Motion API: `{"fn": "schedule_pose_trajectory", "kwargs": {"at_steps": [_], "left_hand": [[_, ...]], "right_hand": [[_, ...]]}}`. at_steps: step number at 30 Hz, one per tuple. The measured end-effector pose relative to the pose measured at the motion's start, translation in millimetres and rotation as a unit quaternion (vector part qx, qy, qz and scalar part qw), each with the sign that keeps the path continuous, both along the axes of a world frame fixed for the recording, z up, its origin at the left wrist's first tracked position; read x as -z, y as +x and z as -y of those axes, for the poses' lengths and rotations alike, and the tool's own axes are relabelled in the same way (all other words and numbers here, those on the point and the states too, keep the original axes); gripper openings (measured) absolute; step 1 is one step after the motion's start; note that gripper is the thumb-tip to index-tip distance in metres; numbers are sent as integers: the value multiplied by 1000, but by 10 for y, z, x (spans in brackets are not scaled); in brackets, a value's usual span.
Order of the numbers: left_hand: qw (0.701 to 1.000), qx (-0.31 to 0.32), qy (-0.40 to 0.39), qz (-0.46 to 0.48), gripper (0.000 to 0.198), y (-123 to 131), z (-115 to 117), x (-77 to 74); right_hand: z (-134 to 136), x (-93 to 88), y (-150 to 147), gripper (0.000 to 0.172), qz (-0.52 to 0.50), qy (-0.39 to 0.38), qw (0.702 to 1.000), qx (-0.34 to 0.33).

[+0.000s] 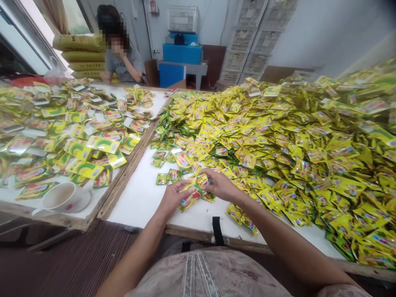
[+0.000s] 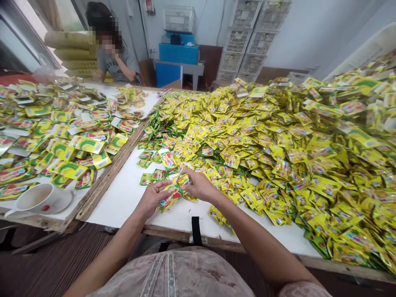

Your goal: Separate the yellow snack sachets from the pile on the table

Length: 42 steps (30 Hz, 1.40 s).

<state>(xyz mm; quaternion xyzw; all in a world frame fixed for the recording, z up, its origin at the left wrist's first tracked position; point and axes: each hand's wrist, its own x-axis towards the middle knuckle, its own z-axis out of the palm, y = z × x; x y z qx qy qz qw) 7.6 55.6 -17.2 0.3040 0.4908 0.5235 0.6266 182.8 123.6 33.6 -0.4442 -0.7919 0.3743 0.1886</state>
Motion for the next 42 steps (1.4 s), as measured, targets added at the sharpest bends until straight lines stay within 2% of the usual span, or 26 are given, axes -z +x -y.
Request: {"fn": "schedule_pose_trajectory", "kwargs": {"at_steps": [3, 6, 11, 14, 16, 19, 22, 24, 27, 29, 30, 32, 33, 34, 36, 37, 38, 39, 40, 42], "left_hand": [[999, -28, -8, 18, 49, -9, 3, -51], [998, -29, -11, 53, 50, -17, 15, -114], [998, -12, -9, 57, 49, -51, 46, -114], [998, -6, 9, 57, 45, -55, 63, -78], [998, 2, 11, 61, 43, -63, 73, -80], [999, 13, 19, 42, 48, -93, 89, -118], [998, 27, 45, -42, 47, -114, 129, -119], [996, 29, 51, -71, 43, -109, 168, -72], [996, 31, 46, -66, 39, -135, 188, 15], [994, 35, 52, -95, 38, -254, 119, 3], [991, 32, 57, -121, 37, -363, 51, -46], [980, -10, 64, -186, 38, -682, -137, -233], [972, -54, 69, -218, 41, -879, -246, -361], [956, -127, 79, -253, 43, -1081, -354, -497], [885, -293, 139, -333, 54, -1433, -540, -740], [846, -350, 159, -370, 60, -1549, -606, -819], [816, -383, 171, -398, 63, -1610, -646, -856], [804, -392, 172, -414, 63, -1614, -660, -846], [811, -378, 162, -416, 59, -1563, -646, -791], [865, -305, 116, -382, 49, -1339, -555, -572]], "right_hand": [[27, 34, -30, 24, -105, -11, 994, 30], [83, 54, -93, 16, -118, -6, 993, 20], [250, 51, -195, 37, -164, -38, 985, 39], [334, 58, -247, 46, -137, -65, 988, 10], [345, 82, -273, 49, -154, -101, 983, 8], [299, 134, -304, 54, -223, -133, 964, 60], [250, 173, -348, 57, -243, -150, 954, 93], [239, 182, -388, 55, -216, -163, 960, 71], [219, 165, -465, 51, -137, -130, 982, -4], [173, 126, -534, 49, -107, -99, 988, -48], [134, 99, -574, 48, -109, -83, 989, -50], [16, 48, -662, 45, -126, -39, 991, 2], [-61, 33, -706, 43, -128, -9, 991, 48], [-149, 33, -746, 44, -118, 22, 988, 96], [-334, 90, -809, 49, -58, 80, 983, 154], [-420, 144, -828, 54, -13, 102, 983, 155], [-492, 208, -840, 60, 34, 117, 982, 144], [-546, 276, -846, 64, 76, 126, 981, 126], [-576, 339, -850, 65, 109, 130, 979, 110], [-559, 426, -860, 63, 138, 134, 975, 109]]}}
